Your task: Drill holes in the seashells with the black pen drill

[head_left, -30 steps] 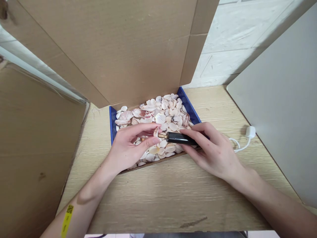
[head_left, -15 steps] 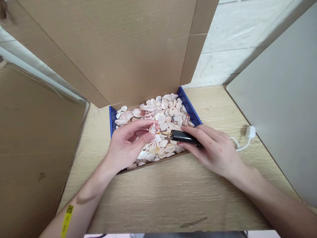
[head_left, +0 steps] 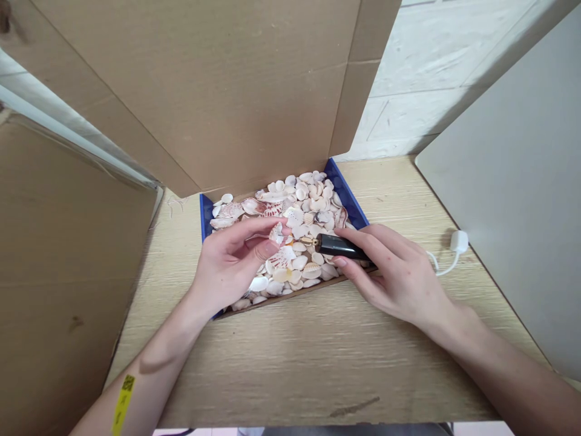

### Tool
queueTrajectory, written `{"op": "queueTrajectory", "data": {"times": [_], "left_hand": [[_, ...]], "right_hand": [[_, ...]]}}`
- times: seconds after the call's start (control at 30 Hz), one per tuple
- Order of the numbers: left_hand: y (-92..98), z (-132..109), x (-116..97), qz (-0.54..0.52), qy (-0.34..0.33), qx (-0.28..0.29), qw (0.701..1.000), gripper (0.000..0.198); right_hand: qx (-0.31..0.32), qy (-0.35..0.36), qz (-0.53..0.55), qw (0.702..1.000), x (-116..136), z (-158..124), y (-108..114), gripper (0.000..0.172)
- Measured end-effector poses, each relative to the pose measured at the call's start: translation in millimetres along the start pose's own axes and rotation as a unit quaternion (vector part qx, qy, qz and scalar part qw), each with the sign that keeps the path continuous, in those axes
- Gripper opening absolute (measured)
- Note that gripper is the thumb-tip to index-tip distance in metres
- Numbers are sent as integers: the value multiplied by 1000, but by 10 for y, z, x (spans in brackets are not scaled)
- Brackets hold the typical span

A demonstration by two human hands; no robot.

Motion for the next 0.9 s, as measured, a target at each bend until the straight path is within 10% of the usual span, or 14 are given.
{"op": "queueTrajectory", "data": {"times": [0.33, 0.63, 0.9], "left_hand": [[9, -7, 5, 28, 3, -9, 1000, 25], [-87, 12, 10, 111, 90, 70, 987, 23], [-63, 14, 7, 106, 71, 61, 990, 19]], "right_hand": [[-21, 5, -12, 1000, -7, 12, -9, 33], [-172, 40, -92, 980, -4, 20, 211, 41], [-44, 8, -36, 998, -60, 25, 79, 29]]}}
Point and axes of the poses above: each hand's wrist, its own z-axis towards the middle knuckle, its own y-axis out of the back of the hand, x = y × z, the point moved 5 cm from there along z, towards the middle knuckle, and after that the axes turned 14 degrees about -z, right-handed, at the moved point
